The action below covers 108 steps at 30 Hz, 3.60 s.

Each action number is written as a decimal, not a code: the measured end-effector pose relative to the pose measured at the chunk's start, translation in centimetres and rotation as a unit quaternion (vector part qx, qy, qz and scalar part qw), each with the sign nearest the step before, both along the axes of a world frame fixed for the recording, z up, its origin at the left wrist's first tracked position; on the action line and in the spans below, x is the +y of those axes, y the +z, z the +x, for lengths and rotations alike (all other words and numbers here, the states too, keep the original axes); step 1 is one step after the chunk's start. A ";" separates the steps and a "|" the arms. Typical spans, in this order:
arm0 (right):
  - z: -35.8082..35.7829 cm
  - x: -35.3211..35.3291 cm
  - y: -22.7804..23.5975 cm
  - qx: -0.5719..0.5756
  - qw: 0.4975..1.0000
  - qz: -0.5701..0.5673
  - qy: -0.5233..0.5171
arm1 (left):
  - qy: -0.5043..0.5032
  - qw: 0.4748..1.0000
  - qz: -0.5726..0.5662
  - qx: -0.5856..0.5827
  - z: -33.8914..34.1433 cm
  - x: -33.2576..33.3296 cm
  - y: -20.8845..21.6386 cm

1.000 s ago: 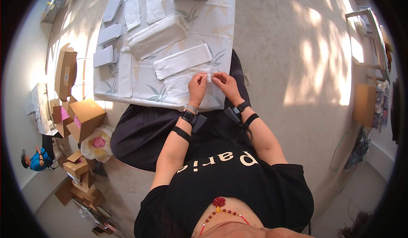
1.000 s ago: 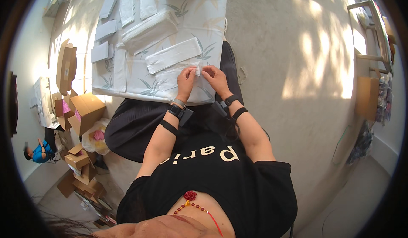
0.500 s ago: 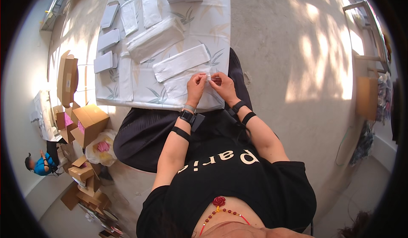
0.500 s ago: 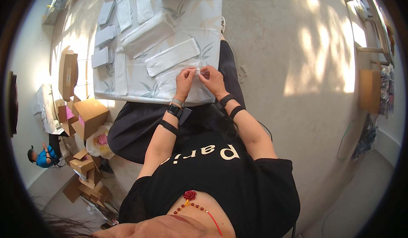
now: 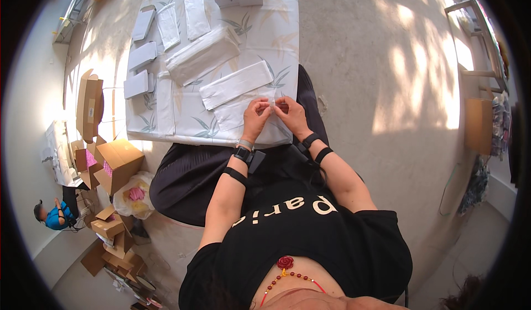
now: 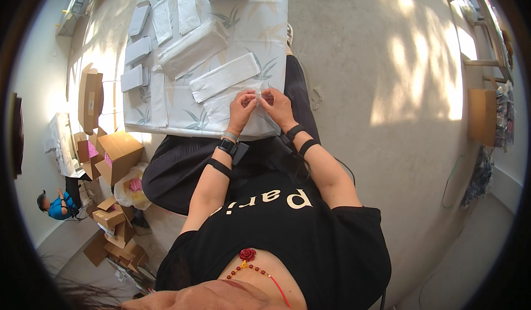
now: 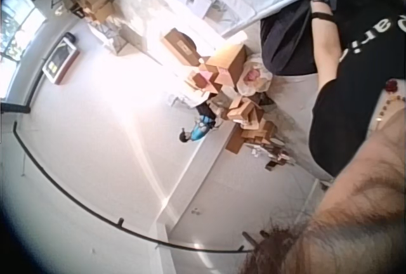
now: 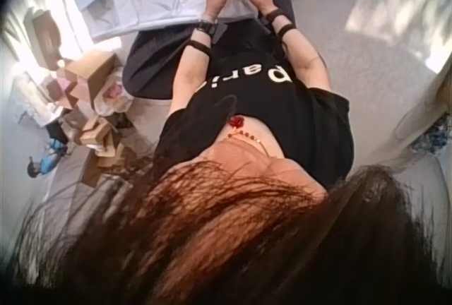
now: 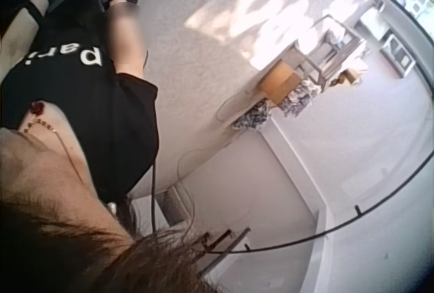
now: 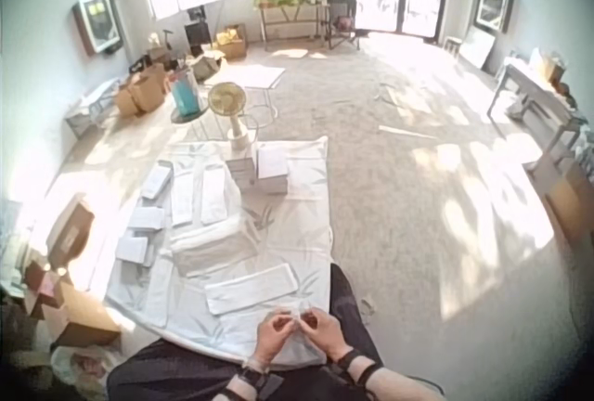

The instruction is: Folding white paper or plastic products and placing them into white cardboard boxes while sitting on the floor.

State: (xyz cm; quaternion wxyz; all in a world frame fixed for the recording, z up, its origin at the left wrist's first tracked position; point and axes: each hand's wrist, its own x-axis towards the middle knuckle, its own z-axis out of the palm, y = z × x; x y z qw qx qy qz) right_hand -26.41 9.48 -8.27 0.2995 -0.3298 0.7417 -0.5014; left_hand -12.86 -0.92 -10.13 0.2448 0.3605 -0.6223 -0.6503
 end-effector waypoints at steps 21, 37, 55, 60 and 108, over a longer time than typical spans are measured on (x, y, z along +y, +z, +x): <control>1.1 -0.5 0.1 0.113 0.992 -0.057 -0.024 | 0.033 0.994 -0.096 -0.040 -0.8 0.9 0.0; 0.1 -0.8 -2.0 -0.064 0.991 0.018 -0.116 | 0.224 0.963 0.146 0.027 1.5 -0.4 -0.9; 0.6 -3.2 -0.1 0.026 0.996 0.069 -0.051 | 0.152 0.953 -0.162 -0.205 -1.5 0.2 1.0; 0.3 -3.2 1.2 0.051 0.991 0.121 -0.003 | 0.196 0.957 -0.154 -0.151 1.3 1.5 1.8; 1.5 1.1 2.9 0.125 0.974 0.120 0.145 | 0.245 0.958 0.017 -0.149 10.9 1.0 0.8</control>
